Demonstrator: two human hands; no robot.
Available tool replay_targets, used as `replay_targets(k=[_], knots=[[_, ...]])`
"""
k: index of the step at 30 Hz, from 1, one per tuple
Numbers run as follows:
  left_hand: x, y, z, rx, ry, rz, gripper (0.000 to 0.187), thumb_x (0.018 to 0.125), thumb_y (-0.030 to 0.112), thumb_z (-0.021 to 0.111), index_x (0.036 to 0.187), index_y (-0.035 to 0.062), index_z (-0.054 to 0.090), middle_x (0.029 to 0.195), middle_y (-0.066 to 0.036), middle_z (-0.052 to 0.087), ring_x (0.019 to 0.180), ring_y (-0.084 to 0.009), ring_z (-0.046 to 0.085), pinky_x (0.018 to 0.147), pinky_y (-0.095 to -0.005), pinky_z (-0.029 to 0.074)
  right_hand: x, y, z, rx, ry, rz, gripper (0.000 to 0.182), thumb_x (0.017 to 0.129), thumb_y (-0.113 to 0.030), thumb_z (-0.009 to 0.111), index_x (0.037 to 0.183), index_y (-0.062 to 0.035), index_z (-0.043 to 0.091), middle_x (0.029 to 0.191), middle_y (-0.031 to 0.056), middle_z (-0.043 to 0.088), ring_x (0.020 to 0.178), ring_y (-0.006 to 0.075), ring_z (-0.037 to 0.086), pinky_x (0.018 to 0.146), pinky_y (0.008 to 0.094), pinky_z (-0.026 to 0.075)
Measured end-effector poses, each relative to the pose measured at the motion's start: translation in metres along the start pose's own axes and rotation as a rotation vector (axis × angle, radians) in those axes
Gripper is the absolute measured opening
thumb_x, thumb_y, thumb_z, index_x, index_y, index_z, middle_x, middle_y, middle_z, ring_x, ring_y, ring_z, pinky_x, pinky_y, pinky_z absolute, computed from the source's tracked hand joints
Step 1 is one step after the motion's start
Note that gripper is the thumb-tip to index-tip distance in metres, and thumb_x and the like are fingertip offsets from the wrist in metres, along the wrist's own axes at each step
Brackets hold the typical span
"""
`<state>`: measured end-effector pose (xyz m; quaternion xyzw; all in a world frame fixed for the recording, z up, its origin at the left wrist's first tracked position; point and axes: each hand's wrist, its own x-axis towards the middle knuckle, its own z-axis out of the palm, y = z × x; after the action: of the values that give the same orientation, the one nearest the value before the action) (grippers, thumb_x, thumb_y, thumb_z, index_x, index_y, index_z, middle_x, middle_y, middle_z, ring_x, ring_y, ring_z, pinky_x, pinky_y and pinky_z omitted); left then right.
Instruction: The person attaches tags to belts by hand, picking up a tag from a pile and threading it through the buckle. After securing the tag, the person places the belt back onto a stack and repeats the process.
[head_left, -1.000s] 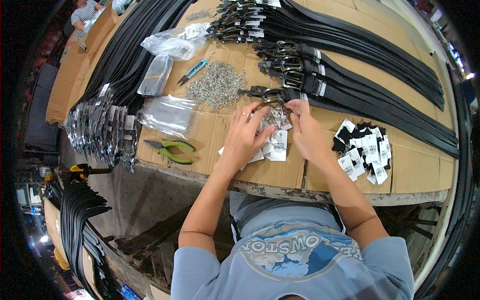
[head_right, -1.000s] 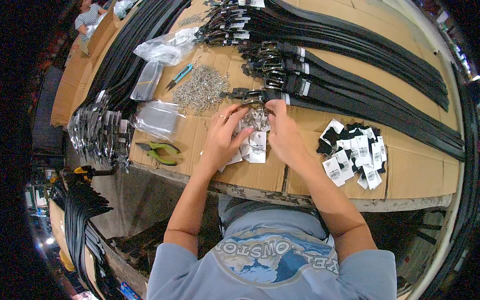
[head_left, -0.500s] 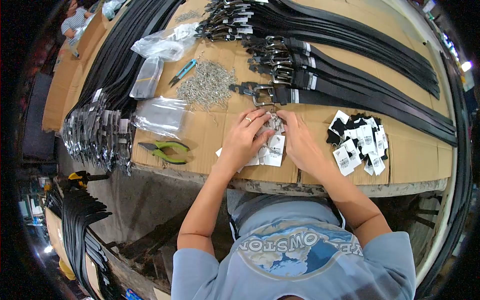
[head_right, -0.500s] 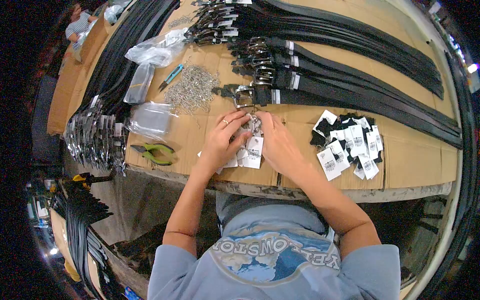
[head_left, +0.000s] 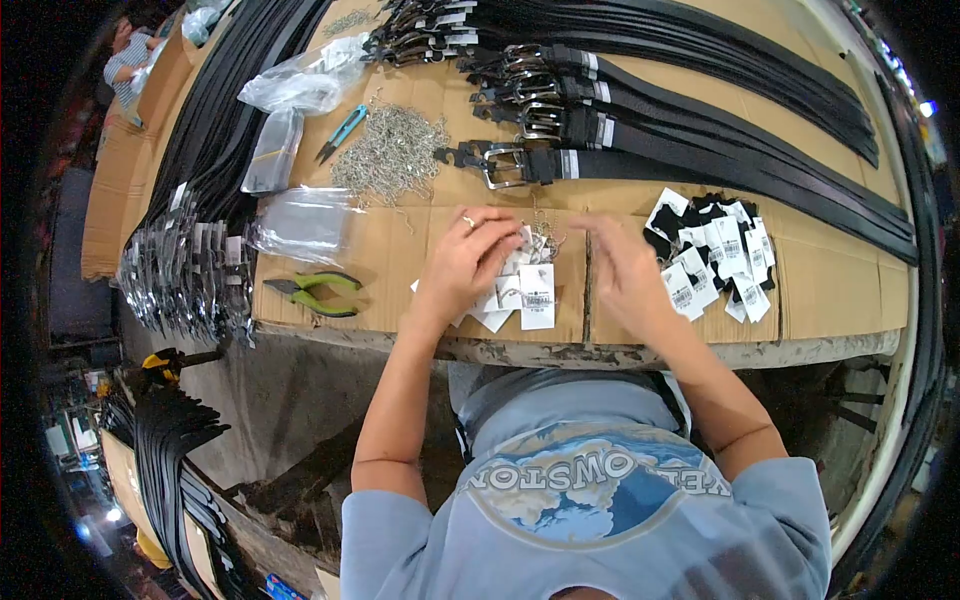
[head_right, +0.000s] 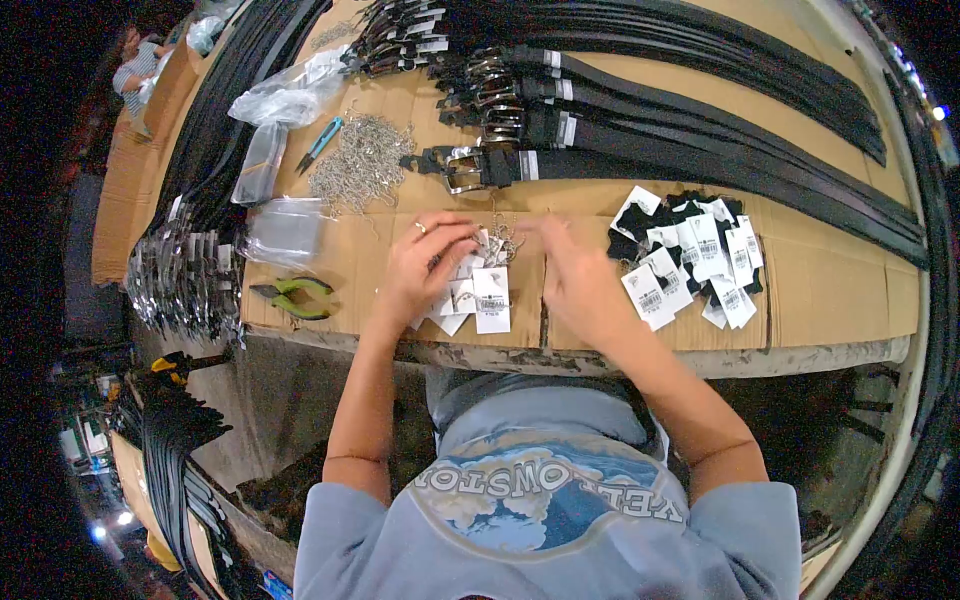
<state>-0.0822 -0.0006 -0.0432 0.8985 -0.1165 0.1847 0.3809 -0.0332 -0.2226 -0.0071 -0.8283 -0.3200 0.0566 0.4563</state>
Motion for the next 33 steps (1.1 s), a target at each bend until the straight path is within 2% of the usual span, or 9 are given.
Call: replay_targets(k=[5, 8, 11, 16, 18, 19, 22, 24, 33], knots=[[0.008, 0.016, -0.011, -0.04, 0.093, -0.127, 0.029, 0.086, 0.008, 0.062, 0.115, 0.0052, 0.061, 0.101, -0.013, 0.064, 0.092, -0.0297, 0.058, 0.08, -0.0368, 0.047, 0.018, 0.005, -0.012, -0.062, 0.102, -0.018, 0.016, 0.081, 0.002, 0.058, 0.094, 0.0009, 0.067, 0.09, 0.017, 0.062, 0.086, 0.0334, 0.059, 0.078, 0.0393, 0.048], [0.009, 0.019, -0.021, -0.05, 0.117, -0.169, 0.032, 0.09, 0.005, 0.056, 0.122, 0.0061, 0.058, 0.103, -0.014, 0.064, 0.093, -0.0282, 0.059, 0.081, -0.0351, 0.047, 0.019, -0.012, -0.013, 0.068, -0.112, 0.188, 0.023, 0.08, -0.008, 0.068, 0.102, -0.0025, 0.066, 0.086, 0.0121, 0.062, 0.079, 0.0228, 0.06, 0.068, 0.0296, 0.047], [0.01, 0.021, -0.032, -0.069, 0.181, -0.16, 0.03, 0.092, 0.002, 0.052, 0.122, 0.0046, 0.057, 0.103, -0.015, 0.065, 0.095, -0.0269, 0.06, 0.08, -0.034, 0.047, 0.009, -0.022, 0.0, 0.117, -0.235, 0.218, 0.039, 0.075, -0.015, 0.075, 0.11, -0.0027, 0.062, 0.087, 0.0125, 0.061, 0.078, 0.0227, 0.06, 0.067, 0.0301, 0.048], [0.002, 0.021, -0.049, -0.027, 0.291, -0.194, 0.028, 0.091, 0.002, 0.055, 0.118, 0.0006, 0.059, 0.102, -0.014, 0.066, 0.097, -0.0243, 0.062, 0.083, -0.0325, 0.047, -0.002, -0.011, 0.03, 0.087, -0.097, 0.005, 0.048, 0.07, -0.017, 0.079, 0.111, -0.0035, 0.058, 0.083, 0.0115, 0.056, 0.069, 0.0247, 0.055, 0.064, 0.0333, 0.047], [-0.004, 0.022, -0.052, -0.001, 0.298, -0.228, 0.028, 0.089, 0.003, 0.057, 0.117, 0.0004, 0.06, 0.102, -0.013, 0.067, 0.096, -0.0239, 0.063, 0.083, -0.0323, 0.047, 0.002, -0.021, 0.027, 0.038, -0.18, 0.111, 0.045, 0.071, -0.015, 0.077, 0.108, -0.0015, 0.056, 0.102, 0.0195, 0.06, 0.096, 0.0379, 0.057, 0.082, 0.0429, 0.047], [-0.007, 0.021, -0.055, 0.02, 0.305, -0.265, 0.027, 0.088, 0.004, 0.06, 0.115, 0.0002, 0.061, 0.102, -0.013, 0.067, 0.095, -0.0235, 0.063, 0.084, -0.032, 0.046, 0.002, -0.021, 0.029, 0.044, -0.178, 0.092, 0.045, 0.071, -0.015, 0.077, 0.108, -0.0015, 0.056, 0.102, 0.0195, 0.06, 0.096, 0.0379, 0.057, 0.082, 0.0429, 0.047], [-0.016, 0.019, -0.054, 0.02, 0.287, -0.299, 0.029, 0.086, 0.004, 0.063, 0.115, 0.0005, 0.061, 0.101, -0.013, 0.067, 0.095, -0.023, 0.064, 0.084, -0.0323, 0.047, 0.004, -0.019, 0.03, 0.094, -0.144, 0.122, 0.041, 0.071, -0.012, 0.076, 0.106, -0.0019, 0.058, 0.094, 0.0164, 0.061, 0.086, 0.0319, 0.06, 0.075, 0.0391, 0.048], [-0.02, 0.021, -0.051, 0.034, 0.276, -0.328, 0.03, 0.086, 0.004, 0.063, 0.116, 0.0011, 0.061, 0.101, -0.013, 0.068, 0.095, -0.0231, 0.064, 0.083, -0.0325, 0.047, 0.006, -0.022, 0.024, 0.257, -0.148, 0.259, 0.036, 0.072, -0.009, 0.077, 0.104, -0.0017, 0.063, 0.077, 0.0059, 0.059, 0.061, 0.0102, 0.053, 0.056, 0.0269, 0.043], [-0.034, 0.012, -0.026, 0.066, 0.356, -0.384, 0.028, 0.084, 0.003, 0.065, 0.112, 0.0035, 0.064, 0.103, -0.015, 0.064, 0.092, -0.0285, 0.062, 0.078, -0.0336, 0.049, 0.01, -0.014, 0.027, 0.227, -0.166, 0.277, 0.025, 0.075, -0.007, 0.074, 0.097, -0.0001, 0.066, 0.074, 0.0063, 0.065, 0.06, 0.0086, 0.053, 0.056, 0.0248, 0.044]])
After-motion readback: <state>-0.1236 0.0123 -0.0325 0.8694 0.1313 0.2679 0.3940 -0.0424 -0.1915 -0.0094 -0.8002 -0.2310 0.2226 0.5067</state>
